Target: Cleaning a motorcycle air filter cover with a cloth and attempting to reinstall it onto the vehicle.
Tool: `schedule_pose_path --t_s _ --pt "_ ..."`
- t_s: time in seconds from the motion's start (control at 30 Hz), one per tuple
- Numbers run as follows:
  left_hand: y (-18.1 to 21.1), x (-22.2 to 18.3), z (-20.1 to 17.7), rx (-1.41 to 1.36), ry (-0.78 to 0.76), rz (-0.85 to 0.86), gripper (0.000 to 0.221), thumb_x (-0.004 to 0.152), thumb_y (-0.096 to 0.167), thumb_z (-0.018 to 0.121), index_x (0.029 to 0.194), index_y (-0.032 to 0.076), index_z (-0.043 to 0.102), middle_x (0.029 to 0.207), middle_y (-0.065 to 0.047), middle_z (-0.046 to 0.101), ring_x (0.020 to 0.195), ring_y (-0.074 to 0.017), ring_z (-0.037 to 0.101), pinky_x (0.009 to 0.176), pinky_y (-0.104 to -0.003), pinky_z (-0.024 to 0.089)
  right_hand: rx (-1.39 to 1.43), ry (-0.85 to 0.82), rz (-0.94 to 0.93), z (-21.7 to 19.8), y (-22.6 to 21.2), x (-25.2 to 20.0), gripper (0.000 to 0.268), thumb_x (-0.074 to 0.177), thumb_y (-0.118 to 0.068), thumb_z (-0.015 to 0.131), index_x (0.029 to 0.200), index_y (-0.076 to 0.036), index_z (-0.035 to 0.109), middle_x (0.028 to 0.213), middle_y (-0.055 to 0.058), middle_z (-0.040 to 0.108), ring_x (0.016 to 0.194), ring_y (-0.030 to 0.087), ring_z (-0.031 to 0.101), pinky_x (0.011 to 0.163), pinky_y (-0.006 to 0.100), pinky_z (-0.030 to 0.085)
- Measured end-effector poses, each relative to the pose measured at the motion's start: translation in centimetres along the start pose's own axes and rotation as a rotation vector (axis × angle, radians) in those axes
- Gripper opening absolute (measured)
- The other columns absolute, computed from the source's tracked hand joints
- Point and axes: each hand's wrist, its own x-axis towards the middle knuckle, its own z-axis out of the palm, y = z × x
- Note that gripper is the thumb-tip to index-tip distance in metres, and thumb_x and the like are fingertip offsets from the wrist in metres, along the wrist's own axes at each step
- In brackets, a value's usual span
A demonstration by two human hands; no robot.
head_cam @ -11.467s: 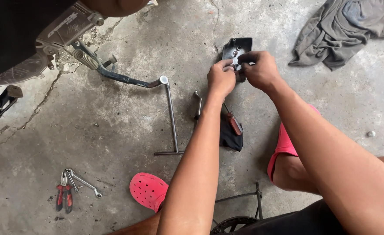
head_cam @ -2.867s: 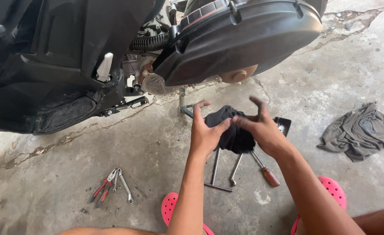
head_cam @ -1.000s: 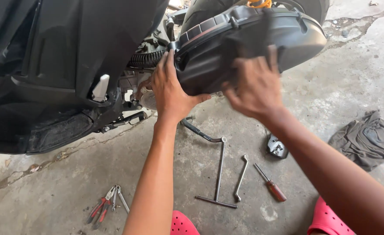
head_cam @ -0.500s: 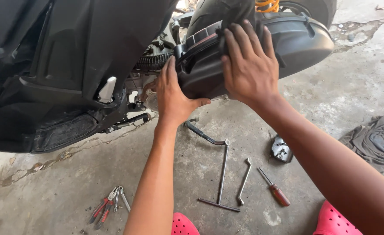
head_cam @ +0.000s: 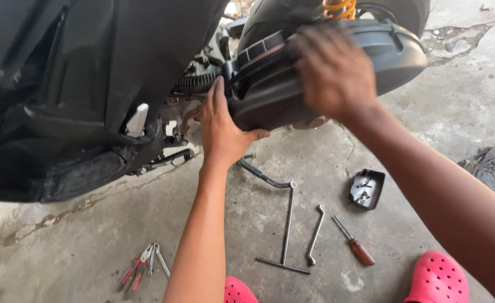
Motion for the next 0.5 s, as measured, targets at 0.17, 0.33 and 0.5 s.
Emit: schedule_pose_path --t_s 0.17,0.33,0.5 --pt "-0.3 0.6 0.7 0.058 -0.001 -0.025 0.153 0.041 0.059 0.106 0.155 -0.002 0.025 0.158 -0.025 0.039 0.144 -0.0437 0.042 0.118 -0.056 0.034 0.043 0.158 0.199 0.8 -2.2 0.2 0.031 0.1 0.001 0.064 0.13 0.009 0.068 0.133 0.024 0.066 0.127 0.041 0.06 0.111 0.053 0.04" --pt "0.9 0.7 0.3 0.046 -0.015 -0.012 0.149 0.039 0.049 0.108 0.152 -0.004 0.027 0.153 -0.028 0.042 0.14 -0.0446 0.044 0.115 -0.054 0.035 0.096 -0.054 -0.035 1.6 -4.7 -1.0 0.042 0.102 -0.017 0.061 0.139 0.002 0.068 0.151 0.017 0.056 0.142 0.03 0.052 0.122 0.047 0.032" --pt "6.0 4.0 -0.3 0.181 -0.101 0.123 0.141 0.056 0.058 0.107 0.16 0.005 0.027 0.169 -0.015 0.028 0.158 -0.0322 0.028 0.131 -0.059 0.016 0.121 -0.181 0.035 -0.9 -0.4 -3.4 0.05 0.106 -0.02 0.057 0.154 -0.005 0.055 0.16 0.014 0.051 0.149 0.03 0.045 0.124 0.05 0.03"
